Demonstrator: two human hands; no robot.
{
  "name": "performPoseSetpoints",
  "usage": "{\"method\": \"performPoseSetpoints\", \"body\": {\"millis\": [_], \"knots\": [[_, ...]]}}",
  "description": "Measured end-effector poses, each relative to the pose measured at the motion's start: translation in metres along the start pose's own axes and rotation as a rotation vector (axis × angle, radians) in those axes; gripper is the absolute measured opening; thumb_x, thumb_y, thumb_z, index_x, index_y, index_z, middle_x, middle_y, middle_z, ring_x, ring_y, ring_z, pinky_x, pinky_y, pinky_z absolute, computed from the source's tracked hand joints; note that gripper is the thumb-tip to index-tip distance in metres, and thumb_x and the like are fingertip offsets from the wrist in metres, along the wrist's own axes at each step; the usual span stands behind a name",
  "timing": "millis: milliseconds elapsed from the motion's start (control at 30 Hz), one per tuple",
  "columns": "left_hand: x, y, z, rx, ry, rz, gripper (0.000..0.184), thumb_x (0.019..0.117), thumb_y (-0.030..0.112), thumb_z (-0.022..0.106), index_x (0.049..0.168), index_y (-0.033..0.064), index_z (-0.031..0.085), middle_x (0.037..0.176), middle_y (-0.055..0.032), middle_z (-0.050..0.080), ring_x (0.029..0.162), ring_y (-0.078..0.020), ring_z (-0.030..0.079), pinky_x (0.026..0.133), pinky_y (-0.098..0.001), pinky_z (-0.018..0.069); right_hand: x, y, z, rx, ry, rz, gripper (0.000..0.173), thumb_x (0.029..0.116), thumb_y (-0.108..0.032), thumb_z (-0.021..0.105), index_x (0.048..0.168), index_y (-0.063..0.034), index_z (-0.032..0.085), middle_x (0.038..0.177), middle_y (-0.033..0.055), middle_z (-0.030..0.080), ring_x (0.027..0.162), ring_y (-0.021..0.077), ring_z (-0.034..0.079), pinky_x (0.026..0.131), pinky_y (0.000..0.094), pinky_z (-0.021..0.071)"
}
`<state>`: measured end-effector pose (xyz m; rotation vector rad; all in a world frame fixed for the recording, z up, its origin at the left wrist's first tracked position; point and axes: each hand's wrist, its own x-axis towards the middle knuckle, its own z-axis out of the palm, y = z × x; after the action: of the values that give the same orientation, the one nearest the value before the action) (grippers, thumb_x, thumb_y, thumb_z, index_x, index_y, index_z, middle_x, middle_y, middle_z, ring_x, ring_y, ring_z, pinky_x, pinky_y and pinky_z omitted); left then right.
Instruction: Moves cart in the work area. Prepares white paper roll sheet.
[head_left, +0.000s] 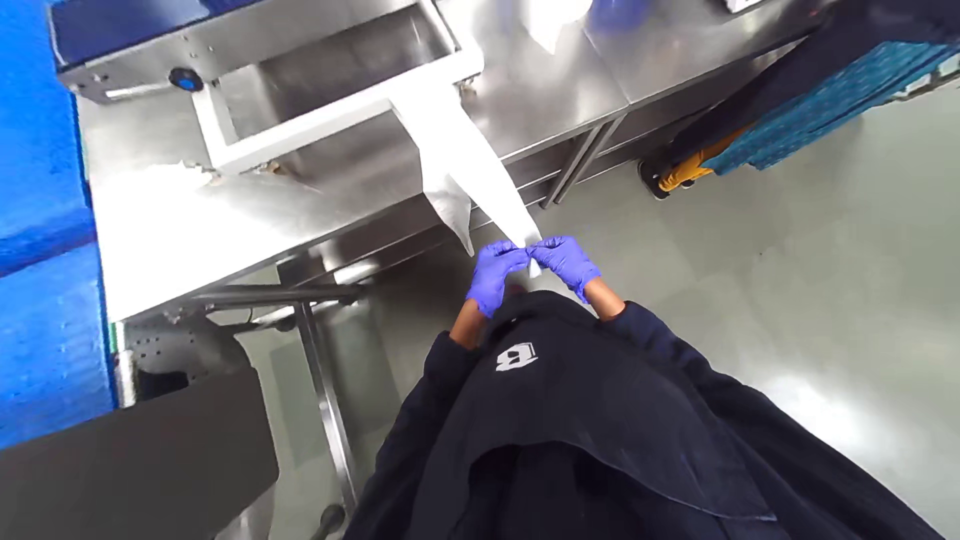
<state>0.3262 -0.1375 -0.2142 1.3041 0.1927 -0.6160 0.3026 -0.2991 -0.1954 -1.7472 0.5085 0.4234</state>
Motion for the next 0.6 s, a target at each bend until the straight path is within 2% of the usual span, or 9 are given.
{"method": "performPoseSetpoints", "body": {"millis": [167,300,467,533,600], "knots": [[0.007,-0.006,0.000,0.045,0.028,-0.023,0.003,0.0919,-0.006,0.065,0.092,-0.0040,0.064,0.084,-0.0060,0.070,0.076,-0.0134,0.071,0.077,-0.0300,0.0622,0.007,0.011,-0.003,0.021,0.055,0.076,0.012,0.0920,-0.011,0.069,0.085,-0.0026,0.073,0.071,0.0013,0.067,0.063,0.0088,0.063,0.066,0.0303,0.0552],[0.012,-0.005,-0.001,0.037,0.023,-0.041,0.003,0.0927,-0.005,0.064,0.093,-0.0038,0.062,0.084,-0.0059,0.070,0.077,-0.0144,0.072,0.078,-0.0309,0.0625,0.011,0.016,-0.025,0.051,0.149,0.018,0.016,0.0969,-0.012,0.064,0.092,-0.0001,0.073,0.078,0.0049,0.072,0.069,0.0113,0.067,0.072,0.0322,0.0583],[0.013,-0.020,-0.008,-0.070,-0.026,-0.054,0.007,0.0947,-0.007,0.060,0.098,-0.0038,0.064,0.089,-0.0061,0.072,0.081,-0.0140,0.072,0.081,-0.0312,0.0619,-0.004,0.014,-0.022,0.140,0.000,-0.059,0.020,0.1040,-0.018,0.060,0.102,-0.0019,0.072,0.087,0.0009,0.074,0.075,0.0057,0.069,0.074,0.0251,0.0582],[0.012,-0.021,-0.008,-0.123,-0.083,-0.063,0.011,0.0972,-0.007,0.055,0.100,-0.0016,0.064,0.090,-0.0050,0.072,0.082,-0.0128,0.072,0.082,-0.0306,0.0612,-0.008,0.013,-0.015,0.086,-0.046,-0.060,0.021,0.1015,-0.022,0.065,0.108,-0.0034,0.073,0.089,0.0005,0.072,0.076,0.0045,0.066,0.075,0.0250,0.0569],[0.011,-0.020,-0.005,-0.129,-0.121,-0.054,0.013,0.0967,-0.008,0.054,0.099,-0.0014,0.065,0.090,-0.0053,0.072,0.083,-0.0127,0.071,0.083,-0.0308,0.0608,-0.007,0.013,-0.008,0.002,-0.015,-0.060,0.020,0.0952,-0.025,0.074,0.103,-0.0063,0.075,0.084,-0.0001,0.071,0.071,0.0047,0.062,0.071,0.0270,0.0535]]}}
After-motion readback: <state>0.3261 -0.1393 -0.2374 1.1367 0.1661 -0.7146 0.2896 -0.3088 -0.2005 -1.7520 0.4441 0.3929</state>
